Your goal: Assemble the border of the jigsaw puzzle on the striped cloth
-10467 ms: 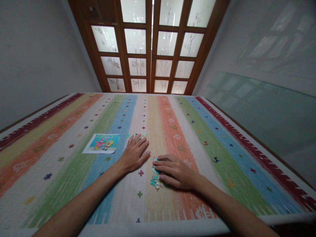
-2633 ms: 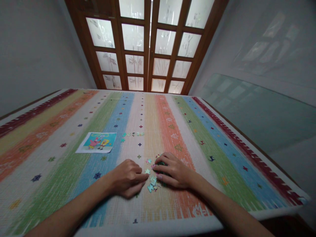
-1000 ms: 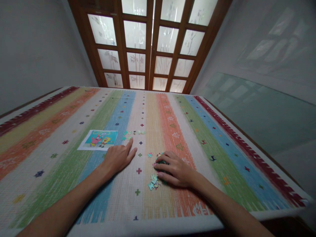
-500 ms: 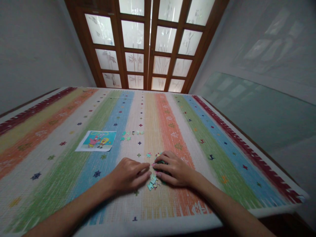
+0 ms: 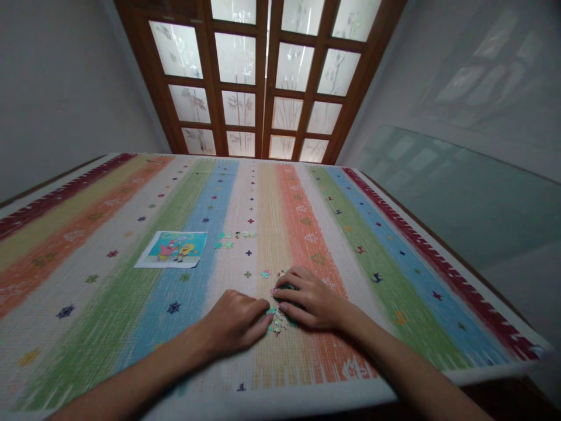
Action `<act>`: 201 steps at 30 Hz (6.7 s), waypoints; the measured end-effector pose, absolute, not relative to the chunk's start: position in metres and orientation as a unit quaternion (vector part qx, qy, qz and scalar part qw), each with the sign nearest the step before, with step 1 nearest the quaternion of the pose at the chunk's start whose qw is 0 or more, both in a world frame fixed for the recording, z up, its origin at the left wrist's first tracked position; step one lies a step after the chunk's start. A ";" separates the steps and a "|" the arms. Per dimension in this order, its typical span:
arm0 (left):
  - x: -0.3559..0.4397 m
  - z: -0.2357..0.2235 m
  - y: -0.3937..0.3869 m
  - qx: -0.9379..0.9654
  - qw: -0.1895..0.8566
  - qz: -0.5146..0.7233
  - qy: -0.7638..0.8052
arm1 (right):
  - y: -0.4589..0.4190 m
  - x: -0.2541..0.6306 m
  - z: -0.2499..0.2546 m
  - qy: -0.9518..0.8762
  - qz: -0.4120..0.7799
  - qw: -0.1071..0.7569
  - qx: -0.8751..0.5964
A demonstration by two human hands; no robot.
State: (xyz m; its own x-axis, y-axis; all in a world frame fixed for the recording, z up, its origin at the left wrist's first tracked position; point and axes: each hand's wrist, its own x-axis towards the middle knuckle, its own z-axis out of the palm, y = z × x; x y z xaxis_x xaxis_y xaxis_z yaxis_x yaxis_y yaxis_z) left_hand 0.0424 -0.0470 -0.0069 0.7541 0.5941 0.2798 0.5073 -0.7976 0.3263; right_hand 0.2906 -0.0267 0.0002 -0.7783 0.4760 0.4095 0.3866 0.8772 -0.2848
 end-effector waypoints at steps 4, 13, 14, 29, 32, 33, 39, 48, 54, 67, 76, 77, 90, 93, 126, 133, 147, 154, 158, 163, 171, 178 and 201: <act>0.036 -0.002 -0.039 0.905 0.113 0.214 0.350 | -0.027 0.291 0.001 -0.939 0.092 0.238 -0.230; 0.022 -0.008 -0.013 0.873 -0.001 0.135 0.469 | -0.027 0.291 0.001 -0.941 0.096 0.226 -0.234; 0.021 -0.007 -0.011 0.867 -0.005 0.125 0.482 | -0.027 0.291 0.001 -0.940 0.100 0.228 -0.234; 0.026 0.001 -0.017 0.861 0.001 0.077 0.503 | -0.027 0.290 0.002 -0.939 0.097 0.234 -0.233; 0.026 0.002 -0.015 0.851 -0.004 0.056 0.523 | -0.027 0.290 0.002 -0.938 0.096 0.243 -0.229; 0.026 0.003 -0.015 0.848 -0.003 0.053 0.527 | -0.027 0.290 0.002 -0.937 0.096 0.245 -0.229; 0.025 0.000 -0.013 0.852 0.013 0.043 0.522 | -0.027 0.290 0.002 -0.938 0.097 0.243 -0.229; 0.017 0.003 -0.004 0.839 -0.004 0.203 0.504 | -0.027 0.290 0.001 -0.939 0.091 0.244 -0.227; 0.008 -0.002 0.003 0.855 -0.043 0.242 0.455 | -0.027 0.291 0.000 -0.940 0.093 0.231 -0.233; 0.028 -0.008 -0.015 0.877 -0.103 0.157 0.441 | -0.027 0.290 0.000 -0.939 0.092 0.238 -0.229; 0.025 -0.008 -0.013 0.859 -0.107 0.126 0.485 | -0.027 0.290 0.000 -0.937 0.096 0.246 -0.228; 0.025 -0.008 -0.013 0.859 -0.106 0.126 0.485 | -0.027 0.290 0.000 -0.937 0.096 0.247 -0.228; 0.021 -0.008 -0.007 0.862 -0.086 0.172 0.469 | -0.027 0.289 0.001 -0.936 0.097 0.251 -0.225; 0.024 -0.003 -0.010 0.864 -0.075 0.180 0.464 | -0.027 0.289 0.000 -0.936 0.097 0.252 -0.226; 0.020 -0.010 0.001 0.842 -0.070 0.147 0.515 | -0.027 0.290 0.002 -0.938 0.098 0.244 -0.227; 0.021 -0.010 0.001 0.840 -0.073 0.148 0.517 | -0.027 0.289 0.001 -0.936 0.104 0.251 -0.225; 0.020 -0.011 -0.001 0.842 -0.054 0.163 0.511 | -0.026 0.291 0.000 -0.940 0.098 0.232 -0.231; 0.020 -0.010 -0.003 0.845 -0.056 0.157 0.508 | -0.027 0.289 0.002 -0.936 0.101 0.249 -0.228; 0.020 -0.008 -0.003 0.845 -0.059 0.145 0.511 | -0.027 0.290 0.003 -0.937 0.100 0.241 -0.231; 0.021 -0.003 -0.006 0.856 -0.016 0.221 0.467 | -0.026 0.294 0.004 -0.936 0.080 0.250 -0.234; 0.030 0.006 -0.026 0.910 0.219 0.245 0.253 | -0.028 0.290 0.002 -0.934 0.065 0.267 -0.228; 0.034 0.001 -0.030 0.915 0.237 0.231 0.229 | -0.029 0.290 0.002 -0.932 0.059 0.274 -0.231; 0.026 -0.006 -0.016 0.900 0.092 0.257 0.340 | -0.038 0.282 -0.003 -0.937 0.087 0.268 -0.208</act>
